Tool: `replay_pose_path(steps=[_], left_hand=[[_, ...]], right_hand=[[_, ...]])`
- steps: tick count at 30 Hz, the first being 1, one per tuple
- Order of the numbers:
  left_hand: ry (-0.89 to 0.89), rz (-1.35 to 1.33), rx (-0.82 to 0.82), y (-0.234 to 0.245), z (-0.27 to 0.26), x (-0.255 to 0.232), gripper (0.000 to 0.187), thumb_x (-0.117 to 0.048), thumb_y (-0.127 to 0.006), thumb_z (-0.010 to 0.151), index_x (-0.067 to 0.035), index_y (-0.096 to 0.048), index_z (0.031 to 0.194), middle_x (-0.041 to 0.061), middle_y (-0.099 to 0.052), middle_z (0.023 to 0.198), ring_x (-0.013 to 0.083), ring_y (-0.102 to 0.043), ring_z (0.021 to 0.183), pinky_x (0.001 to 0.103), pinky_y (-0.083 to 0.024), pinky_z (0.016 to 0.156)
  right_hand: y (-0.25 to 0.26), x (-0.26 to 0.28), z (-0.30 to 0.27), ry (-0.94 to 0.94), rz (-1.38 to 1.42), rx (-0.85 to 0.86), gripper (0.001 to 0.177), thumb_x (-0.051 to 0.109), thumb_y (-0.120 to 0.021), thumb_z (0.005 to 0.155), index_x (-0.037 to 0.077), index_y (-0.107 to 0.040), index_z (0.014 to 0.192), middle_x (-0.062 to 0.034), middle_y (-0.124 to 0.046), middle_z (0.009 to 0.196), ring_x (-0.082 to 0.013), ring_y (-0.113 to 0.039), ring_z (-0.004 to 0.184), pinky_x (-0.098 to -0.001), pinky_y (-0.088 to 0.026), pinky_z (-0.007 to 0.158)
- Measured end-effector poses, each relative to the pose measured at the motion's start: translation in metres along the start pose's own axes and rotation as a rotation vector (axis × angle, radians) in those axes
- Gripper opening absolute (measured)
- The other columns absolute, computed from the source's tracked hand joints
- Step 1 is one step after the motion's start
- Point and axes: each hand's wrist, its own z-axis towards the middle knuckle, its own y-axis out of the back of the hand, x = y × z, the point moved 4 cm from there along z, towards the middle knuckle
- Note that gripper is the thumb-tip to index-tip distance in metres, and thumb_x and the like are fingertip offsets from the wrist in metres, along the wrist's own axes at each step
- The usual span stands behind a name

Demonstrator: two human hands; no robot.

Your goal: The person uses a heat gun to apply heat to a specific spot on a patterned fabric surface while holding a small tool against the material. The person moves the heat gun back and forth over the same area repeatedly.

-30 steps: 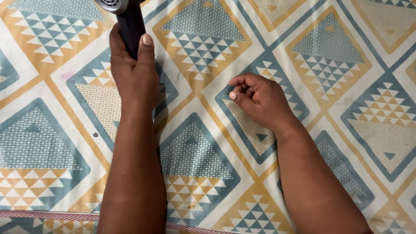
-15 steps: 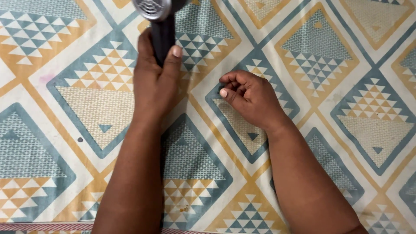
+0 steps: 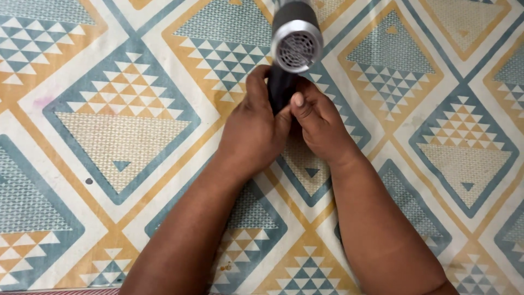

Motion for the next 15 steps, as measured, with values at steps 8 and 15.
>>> replay_pose_path(steps=[8,15], left_hand=[[0.037,-0.002,0.124,-0.013,-0.003,0.004,0.087,-0.017,-0.062,0.091,-0.007,-0.009,0.159,0.029,-0.07,0.116,0.046,-0.072,0.103,0.051,-0.059,0.086],[-0.043,-0.034,0.094,-0.002,0.002,0.009,0.095,-0.033,-0.076,0.093,-0.005,-0.01,0.157,0.017,-0.075,0.109,0.0358,-0.076,0.097,0.044,-0.06,0.086]], right_hand=[[0.002,0.01,-0.001,-0.037,-0.063,-0.038,0.05,0.039,-0.066,0.103,-0.005,-0.061,0.128,-0.0077,-0.068,0.112,-0.0145,-0.064,0.102,-0.0287,-0.053,0.091],[0.023,0.001,0.001,-0.05,0.154,-0.321,0.047,0.043,-0.064,0.101,0.002,-0.059,0.124,-0.008,-0.069,0.103,-0.0162,-0.066,0.09,-0.0307,-0.056,0.081]])
